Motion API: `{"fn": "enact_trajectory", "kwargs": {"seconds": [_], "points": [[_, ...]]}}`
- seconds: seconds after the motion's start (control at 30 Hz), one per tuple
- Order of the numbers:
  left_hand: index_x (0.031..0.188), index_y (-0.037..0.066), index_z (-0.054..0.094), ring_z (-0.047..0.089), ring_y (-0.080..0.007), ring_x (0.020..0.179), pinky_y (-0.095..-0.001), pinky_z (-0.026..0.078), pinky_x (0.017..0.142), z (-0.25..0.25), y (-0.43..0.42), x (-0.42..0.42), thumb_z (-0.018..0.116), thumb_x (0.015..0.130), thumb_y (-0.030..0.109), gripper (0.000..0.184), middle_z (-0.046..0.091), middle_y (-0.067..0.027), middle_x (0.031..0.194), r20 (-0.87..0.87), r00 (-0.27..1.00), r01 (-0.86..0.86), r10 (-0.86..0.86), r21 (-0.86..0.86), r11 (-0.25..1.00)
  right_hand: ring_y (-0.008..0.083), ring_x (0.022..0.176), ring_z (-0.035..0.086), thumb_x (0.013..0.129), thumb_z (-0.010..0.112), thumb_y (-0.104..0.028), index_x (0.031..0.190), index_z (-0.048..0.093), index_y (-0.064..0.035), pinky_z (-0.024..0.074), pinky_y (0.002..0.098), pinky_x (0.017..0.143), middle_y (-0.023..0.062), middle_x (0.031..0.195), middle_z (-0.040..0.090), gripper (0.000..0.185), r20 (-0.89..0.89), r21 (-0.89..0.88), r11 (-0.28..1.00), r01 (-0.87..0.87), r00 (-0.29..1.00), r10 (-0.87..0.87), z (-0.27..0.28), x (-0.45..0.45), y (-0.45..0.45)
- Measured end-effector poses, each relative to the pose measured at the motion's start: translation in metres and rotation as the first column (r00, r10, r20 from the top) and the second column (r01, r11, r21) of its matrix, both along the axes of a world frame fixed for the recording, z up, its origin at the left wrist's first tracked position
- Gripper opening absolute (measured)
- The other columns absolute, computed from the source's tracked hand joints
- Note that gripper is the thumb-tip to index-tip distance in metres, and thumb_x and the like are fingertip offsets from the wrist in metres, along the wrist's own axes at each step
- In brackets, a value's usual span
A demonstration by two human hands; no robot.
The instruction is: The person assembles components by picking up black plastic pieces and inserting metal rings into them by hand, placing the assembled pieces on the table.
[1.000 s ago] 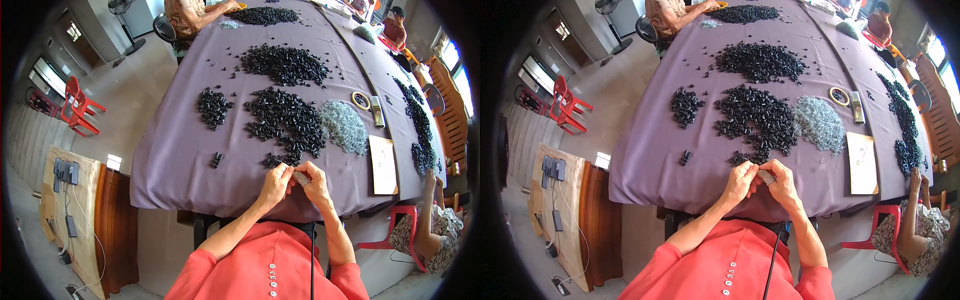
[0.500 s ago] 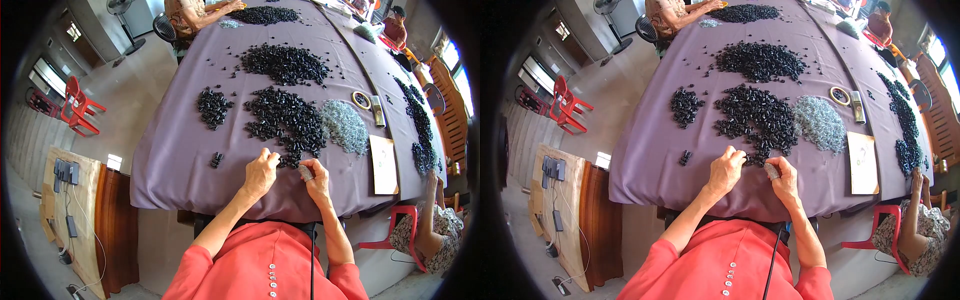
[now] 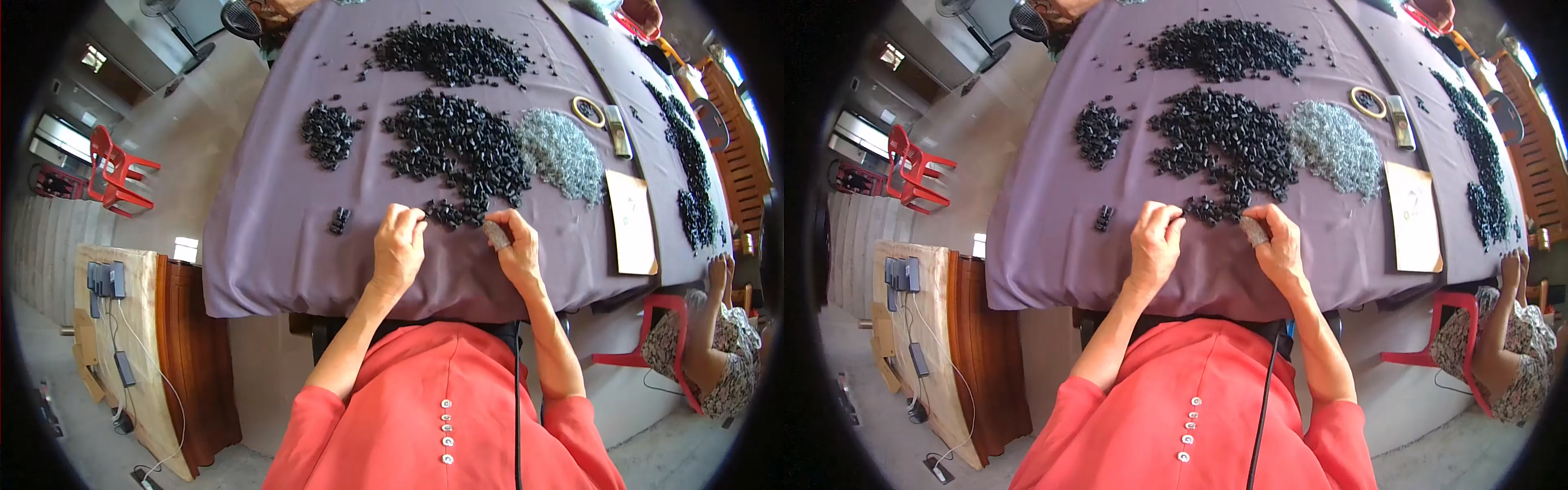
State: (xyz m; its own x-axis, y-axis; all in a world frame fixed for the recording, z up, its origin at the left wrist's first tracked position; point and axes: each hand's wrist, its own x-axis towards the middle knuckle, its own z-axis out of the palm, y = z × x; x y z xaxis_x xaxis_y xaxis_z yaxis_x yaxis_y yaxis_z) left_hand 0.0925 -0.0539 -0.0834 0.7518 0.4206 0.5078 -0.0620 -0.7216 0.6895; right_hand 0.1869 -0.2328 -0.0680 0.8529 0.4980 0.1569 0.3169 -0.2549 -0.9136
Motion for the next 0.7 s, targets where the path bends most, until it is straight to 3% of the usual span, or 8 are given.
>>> {"fn": "enact_trajectory", "kwargs": {"seconds": [0.07,0.2,0.3,0.4,0.5,0.7], "points": [[0.085,0.003,0.053,0.055,-0.0305,0.072,-0.0378,0.045,0.063,-0.002,0.002,0.001,0.059,0.076,-0.002,0.012,0.051,-0.0116,0.081,0.023,1.0,-0.005,0.008,-0.12,0.993,0.0122,0.065,0.056,0.074,0.055,0.008,0.092,0.059,-0.0014,0.0451,0.025,0.061,0.0061,0.074,0.059,0.02,-0.007,0.012,1.0,0.005,1.0,-0.005,-0.002,0.0,0.001],[0.083,0.001,0.057,0.056,-0.0199,0.062,-0.0296,0.046,0.054,-0.001,0.003,0.001,0.063,0.075,-0.003,0.011,0.054,-0.0085,0.079,0.03,1.0,-0.001,0.003,-0.05,0.999,0.0128,0.066,0.057,0.074,0.056,0.008,0.092,0.059,-0.0016,0.0457,0.0252,0.062,0.0064,0.075,0.059,0.02,-0.004,0.024,1.0,0.007,1.0,-0.006,-0.005,0.001,0.001],[0.083,0.004,0.055,0.056,-0.0284,0.071,-0.0367,0.046,0.062,-0.001,0.001,0.0,0.061,0.076,0.001,0.009,0.052,-0.0101,0.08,-0.007,0.999,0.039,-0.039,-0.077,0.996,0.014,0.068,0.058,0.074,0.057,0.007,0.092,0.059,-0.0016,0.0462,0.0255,0.064,0.0071,0.078,0.06,0.02,0.004,0.024,1.0,-0.001,1.0,0.001,-0.004,0.001,0.0],[0.082,0.007,0.057,0.055,-0.0264,0.072,-0.0362,0.045,0.062,0.002,-0.005,-0.001,0.064,0.074,0.004,0.011,0.053,-0.0076,0.079,-0.031,0.999,0.039,-0.039,0.007,0.999,0.0148,0.07,0.058,0.074,0.058,0.007,0.091,0.059,-0.0016,0.0464,0.0256,0.065,0.0079,0.079,0.061,0.02,0.03,0.03,1.0,-0.002,1.0,0.001,-0.007,0.002,0.0],[0.08,0.009,0.06,0.055,-0.0222,0.068,-0.0333,0.045,0.059,0.015,-0.02,0.004,0.068,0.071,0.005,0.012,0.054,-0.0051,0.077,0.021,0.998,0.052,-0.058,0.205,0.977,0.0155,0.07,0.059,0.074,0.059,0.006,0.091,0.059,-0.0015,0.0464,0.0259,0.066,0.0088,0.08,0.061,0.019,0.037,0.015,1.0,0.004,0.999,-0.005,-0.003,0.0,0.001],[0.09,0.01,0.058,0.054,-0.0246,0.078,-0.0366,0.043,0.067,0.013,-0.031,0.017,0.067,0.072,0.012,0.019,0.052,-0.0055,0.082,-0.207,0.978,0.077,-0.019,0.275,0.958,0.0161,0.071,0.059,0.074,0.059,0.006,0.091,0.059,-0.0014,0.0467,0.0262,0.066,0.009,0.08,0.061,0.018,0.027,0.039,0.999,-0.002,1.0,0.001,-0.007,0.001,0.001]]}}
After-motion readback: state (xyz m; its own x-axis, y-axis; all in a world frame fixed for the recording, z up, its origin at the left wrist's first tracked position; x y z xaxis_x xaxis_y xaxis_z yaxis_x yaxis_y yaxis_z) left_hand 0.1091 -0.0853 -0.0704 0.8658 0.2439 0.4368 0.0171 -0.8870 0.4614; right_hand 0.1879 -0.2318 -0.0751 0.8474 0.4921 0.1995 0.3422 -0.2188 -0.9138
